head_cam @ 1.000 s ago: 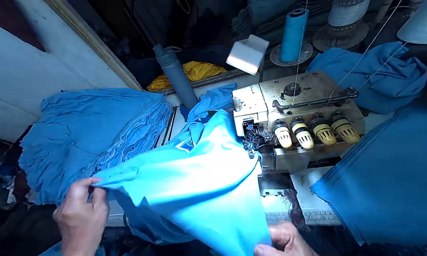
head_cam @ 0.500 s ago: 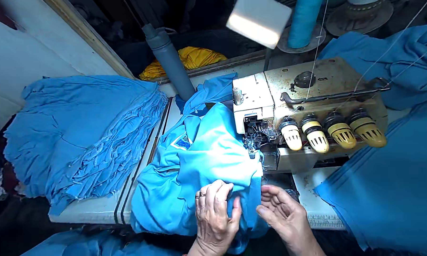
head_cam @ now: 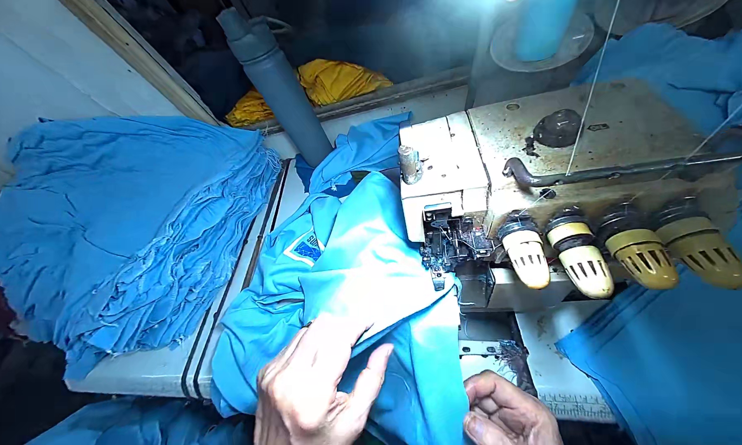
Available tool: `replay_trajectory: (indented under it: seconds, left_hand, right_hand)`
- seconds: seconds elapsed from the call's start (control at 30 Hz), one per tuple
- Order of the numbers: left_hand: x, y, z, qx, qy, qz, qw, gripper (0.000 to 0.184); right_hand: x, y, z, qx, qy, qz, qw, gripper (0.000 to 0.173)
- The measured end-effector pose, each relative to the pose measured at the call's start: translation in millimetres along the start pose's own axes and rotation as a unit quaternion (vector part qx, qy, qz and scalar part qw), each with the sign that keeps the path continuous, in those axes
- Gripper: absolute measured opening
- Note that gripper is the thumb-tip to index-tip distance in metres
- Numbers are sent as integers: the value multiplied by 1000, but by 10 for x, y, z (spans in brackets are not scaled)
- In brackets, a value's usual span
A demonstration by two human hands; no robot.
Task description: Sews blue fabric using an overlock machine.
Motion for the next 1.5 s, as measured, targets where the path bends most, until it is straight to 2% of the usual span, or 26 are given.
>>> replay_trajectory:
  seconds: [0.13,0.23,0.5,0.57,0.63,0.73,0.8,0.9,1.03,1.17,1.27,1.4,1.5]
  left_hand:
    - [1,-120,47,57,58,-3,997,21]
    - [72,-207,55,93,110,-35,989,18]
    - [160,-485,198,139,167,-50,975,18]
    - [263,-523,280,148,156,-35,976,18]
    - [376,-514,384,157,110,-11,981,21]
    - [446,-415,515,120,75,-6,990,23]
    - [427,-355,511,90,89,9,992,21]
    - [329,-355,392,61,142,15,988,20]
    - [291,-460,314,52,165,7,985,18]
    - [379,-551,435,99,94,49,989,19]
    - [447,-517,547,97,42,69,992,20]
    - [430,-420,470,58,60,56,995,21]
    - [345,-371,272,39,79,20,996,23]
  right_hand:
    - [-6,-15,-10,36,-10,-8,999,23]
    - [-44,1,-31,29,-7,-7,1000,22]
    - [-115,50,-31,10,-21,-20,1000,19]
    - [-117,79,52,5,-41,-49,998,18]
    - [-115,114,196,-9,-62,-82,995,16]
    - [-125,167,435,-60,-61,-114,990,11]
    - [-129,191,481,-60,-52,-121,989,9]
    - [-101,201,334,-5,-41,-125,991,11]
    - [-52,247,216,-38,-23,-158,986,7]
    - [-36,293,346,-87,-46,-236,967,4]
    - [-45,344,447,-133,-70,-284,947,6]
    - [-59,319,431,-72,-57,-181,979,7]
    - [-57,272,349,-25,-42,-111,993,23]
Point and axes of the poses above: each hand's wrist, its own z-axis towards the middle knuckle, its own x-axis out of the palm, y = z × x, the point moved 9 cm from there along z, towards the middle knuckle, and after that the axes turned 12 degrees about y, right-handed, at the moved point
